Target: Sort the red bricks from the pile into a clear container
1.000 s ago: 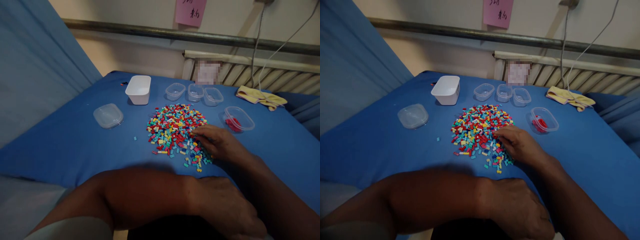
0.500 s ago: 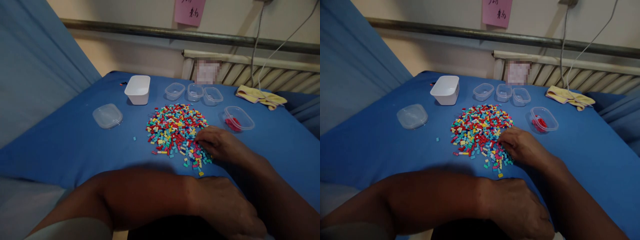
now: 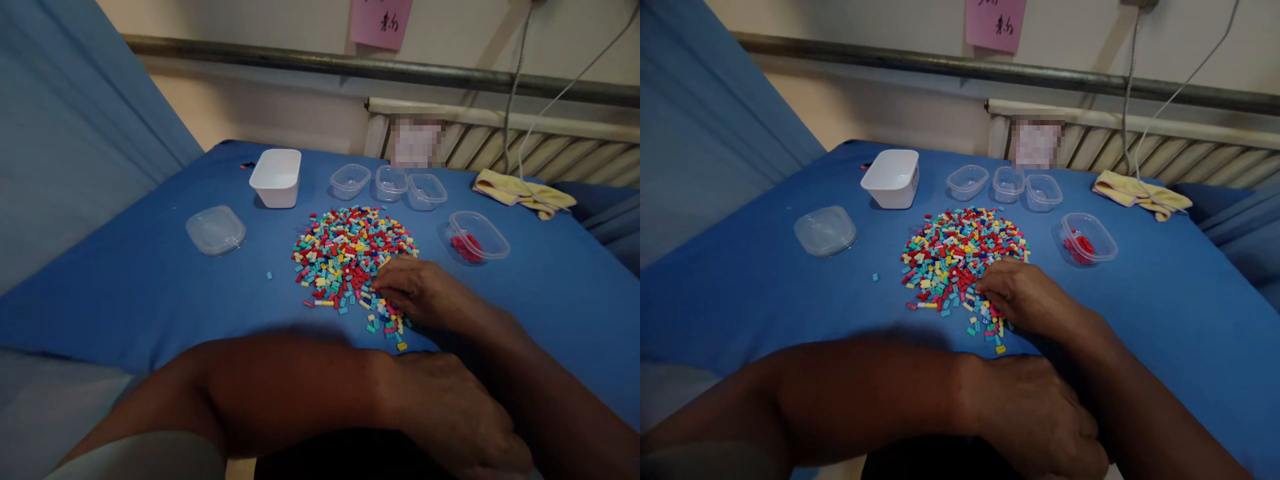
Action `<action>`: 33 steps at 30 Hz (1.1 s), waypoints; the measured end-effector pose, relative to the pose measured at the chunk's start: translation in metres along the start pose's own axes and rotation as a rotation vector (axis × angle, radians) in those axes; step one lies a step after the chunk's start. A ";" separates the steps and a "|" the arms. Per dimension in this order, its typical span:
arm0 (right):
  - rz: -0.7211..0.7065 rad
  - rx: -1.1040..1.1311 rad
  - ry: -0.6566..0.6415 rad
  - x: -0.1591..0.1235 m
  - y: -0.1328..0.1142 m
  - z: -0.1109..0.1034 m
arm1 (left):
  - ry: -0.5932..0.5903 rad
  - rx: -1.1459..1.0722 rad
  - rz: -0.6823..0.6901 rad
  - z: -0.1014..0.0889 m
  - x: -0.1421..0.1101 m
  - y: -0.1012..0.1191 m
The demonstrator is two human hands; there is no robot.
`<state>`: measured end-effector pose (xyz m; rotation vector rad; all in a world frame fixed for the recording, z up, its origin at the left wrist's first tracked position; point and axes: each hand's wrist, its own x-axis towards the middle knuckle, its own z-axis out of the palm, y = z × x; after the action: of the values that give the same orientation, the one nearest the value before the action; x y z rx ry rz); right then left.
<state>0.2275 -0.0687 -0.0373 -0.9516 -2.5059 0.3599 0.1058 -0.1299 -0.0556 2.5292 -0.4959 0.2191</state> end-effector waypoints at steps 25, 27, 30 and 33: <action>0.547 -0.469 0.580 -0.067 0.058 -0.065 | -0.018 0.029 -0.070 -0.005 -0.004 0.005; 0.379 -0.359 0.507 -0.054 0.048 -0.053 | 0.001 0.021 -0.067 -0.002 -0.004 0.005; 0.157 -0.181 0.252 -0.033 0.030 -0.032 | 0.012 0.026 -0.069 0.001 -0.003 0.004; 0.096 -0.130 0.090 -0.022 0.023 -0.017 | 0.005 0.023 -0.056 0.001 -0.002 0.003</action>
<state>0.2633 -0.0654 -0.0379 -1.1166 -2.4309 0.1805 0.1023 -0.1326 -0.0559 2.5602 -0.4221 0.2116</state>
